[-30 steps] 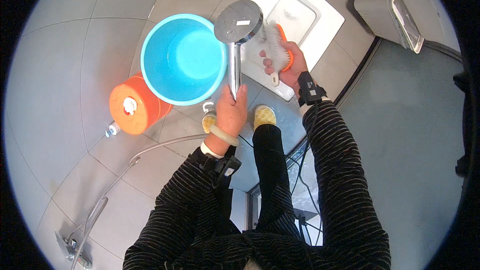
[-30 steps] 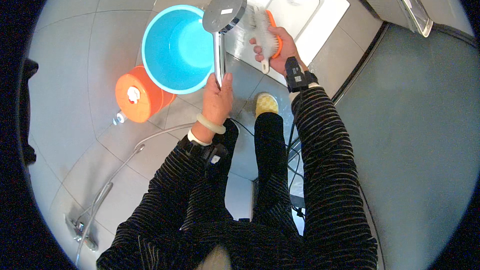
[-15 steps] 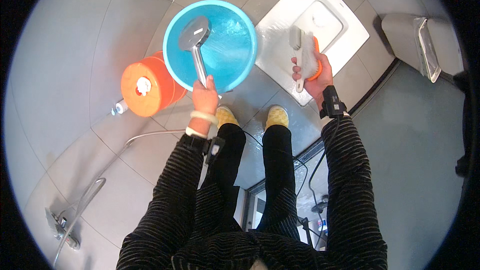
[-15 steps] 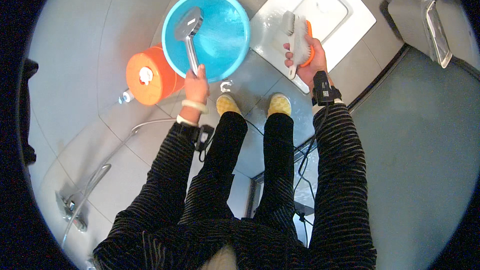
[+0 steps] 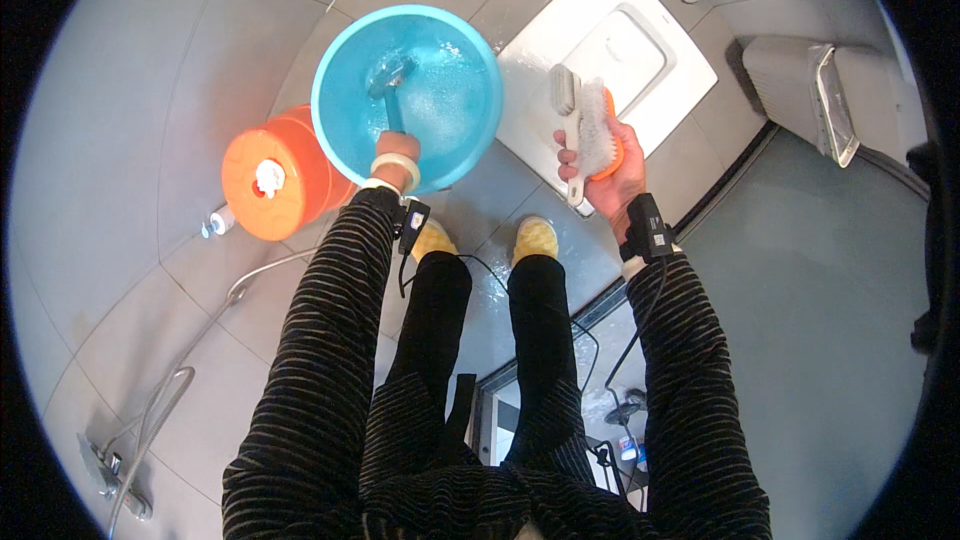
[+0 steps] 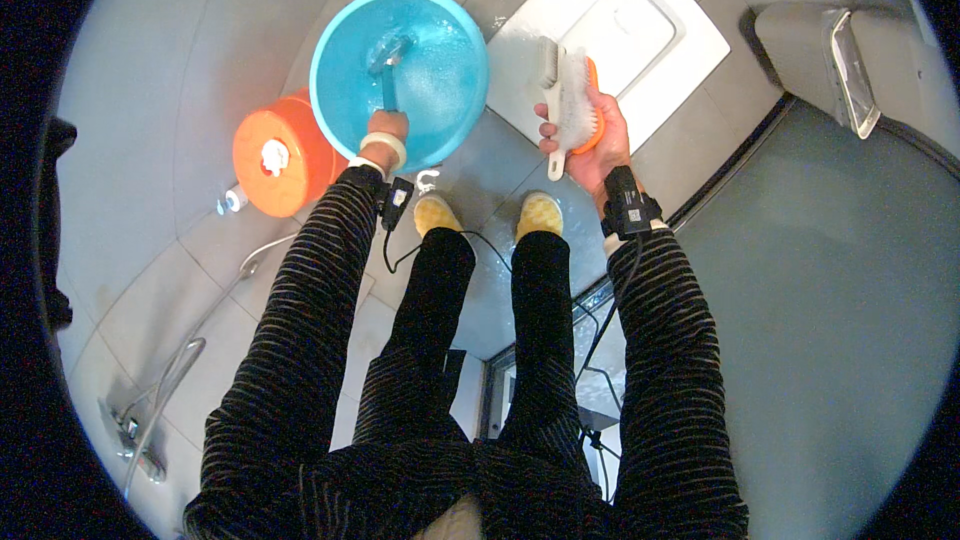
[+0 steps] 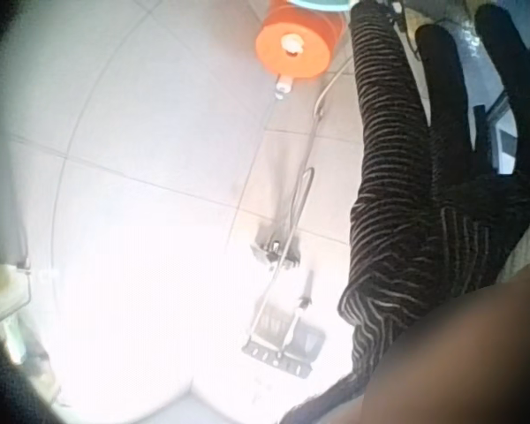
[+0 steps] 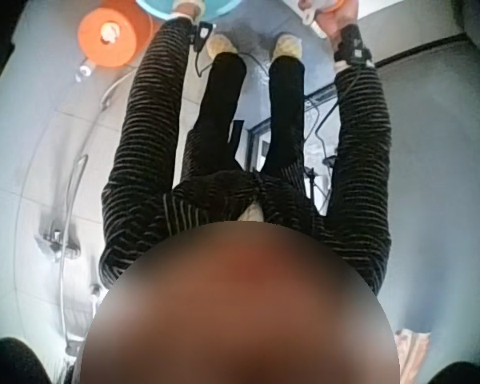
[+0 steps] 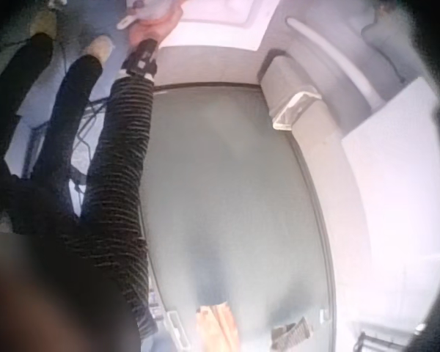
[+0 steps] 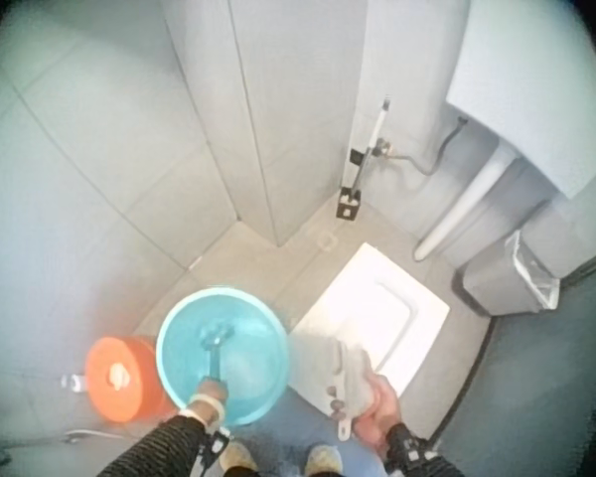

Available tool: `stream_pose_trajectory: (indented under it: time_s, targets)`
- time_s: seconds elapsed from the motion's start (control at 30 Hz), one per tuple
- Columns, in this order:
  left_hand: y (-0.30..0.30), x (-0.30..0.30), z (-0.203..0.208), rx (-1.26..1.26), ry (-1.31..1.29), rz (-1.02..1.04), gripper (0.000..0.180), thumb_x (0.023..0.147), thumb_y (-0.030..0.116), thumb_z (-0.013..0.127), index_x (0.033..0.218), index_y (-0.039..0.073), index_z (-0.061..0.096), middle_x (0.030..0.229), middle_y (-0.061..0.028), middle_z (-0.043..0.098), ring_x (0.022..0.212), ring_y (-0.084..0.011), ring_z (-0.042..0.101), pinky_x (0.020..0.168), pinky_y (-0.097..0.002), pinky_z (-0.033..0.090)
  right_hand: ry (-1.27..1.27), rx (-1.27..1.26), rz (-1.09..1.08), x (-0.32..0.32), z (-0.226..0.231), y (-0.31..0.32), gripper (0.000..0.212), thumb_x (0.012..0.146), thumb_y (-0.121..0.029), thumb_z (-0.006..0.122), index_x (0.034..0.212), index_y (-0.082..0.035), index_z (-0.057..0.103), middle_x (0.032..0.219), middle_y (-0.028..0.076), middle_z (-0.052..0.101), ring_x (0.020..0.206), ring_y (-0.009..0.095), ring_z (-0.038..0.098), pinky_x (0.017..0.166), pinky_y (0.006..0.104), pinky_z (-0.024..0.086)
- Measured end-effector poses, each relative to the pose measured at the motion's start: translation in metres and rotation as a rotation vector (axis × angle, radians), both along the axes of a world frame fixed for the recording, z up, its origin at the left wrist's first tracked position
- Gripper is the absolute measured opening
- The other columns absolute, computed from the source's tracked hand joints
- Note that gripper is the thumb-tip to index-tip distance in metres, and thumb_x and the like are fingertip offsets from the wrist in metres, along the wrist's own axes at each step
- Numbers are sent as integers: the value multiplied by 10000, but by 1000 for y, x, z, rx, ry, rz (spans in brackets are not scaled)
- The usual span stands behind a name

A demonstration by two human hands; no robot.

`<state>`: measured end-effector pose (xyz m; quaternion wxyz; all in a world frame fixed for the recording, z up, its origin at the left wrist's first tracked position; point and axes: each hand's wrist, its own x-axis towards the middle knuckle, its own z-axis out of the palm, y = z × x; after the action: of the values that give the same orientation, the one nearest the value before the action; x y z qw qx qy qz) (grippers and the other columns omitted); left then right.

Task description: The person fills a blue basin with water from a shower head, places a pair of slippers into the basin, and then uses a squeegee to push water across the tiled bathroom floor toward the shower area.

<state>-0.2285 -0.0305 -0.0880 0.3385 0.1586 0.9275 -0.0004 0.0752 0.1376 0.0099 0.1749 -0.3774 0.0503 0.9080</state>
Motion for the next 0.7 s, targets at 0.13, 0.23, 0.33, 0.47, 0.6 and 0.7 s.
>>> stream_pose_trajectory:
  time_s: [0.13, 0.23, 0.33, 0.47, 0.6, 0.7]
  targets:
    - [-6, 10, 33, -47, -3, -104, 354, 901, 163, 488, 1169, -67, 514, 1047, -269, 623, 959, -417, 618, 782, -452, 517, 24, 70, -9, -8, 27, 3, 565, 891, -475, 436, 1319, -105, 427, 969, 149, 543, 694, 210, 472, 599, 343, 414]
    - [-8, 42, 90, -46, 115, -86, 467, 823, 77, 562, 1281, 29, 486, 1128, -274, 515, 1032, -396, 544, 861, -440, 464, 9, 8, -52, -17, 62, 7, 569, 890, -469, 429, 1317, -94, 417, 944, 139, 533, 722, 216, 475, 614, 342, 409]
    - [5, 94, 171, 501, 58, -344, 534, 776, 77, 663, 1277, 67, 479, 1205, -248, 511, 1092, -417, 511, 934, -453, 427, 96, -101, -136, -27, 104, 12, 527, 863, -422, 498, 1258, -86, 403, 923, 135, 490, 741, 231, 474, 640, 367, 416]
    - [52, 154, 285, 884, -81, -549, 606, 733, 10, 720, 1290, 87, 496, 1246, -184, 529, 1187, -367, 478, 1008, -424, 389, 180, -216, -179, -33, 172, 19, 516, 846, -418, 530, 1211, -81, 387, 931, 144, 474, 765, 270, 477, 686, 413, 429]
    - [86, 181, 374, 1104, -72, -542, 478, 728, 11, 743, 1181, 99, 619, 1212, -128, 568, 1078, -295, 564, 911, -381, 464, 248, -84, -169, -31, 230, 22, 431, 875, -405, 461, 1198, -121, 492, 1005, 121, 550, 886, 280, 558, 783, 426, 473]
    - [90, 179, 420, 1142, 59, -629, 399, 730, 19, 746, 1114, 92, 664, 1180, -114, 592, 1020, -278, 586, 879, -362, 480, 355, -52, -166, -27, 265, 21, 444, 866, -388, 475, 1215, -115, 483, 1018, 117, 546, 902, 275, 564, 801, 428, 486]
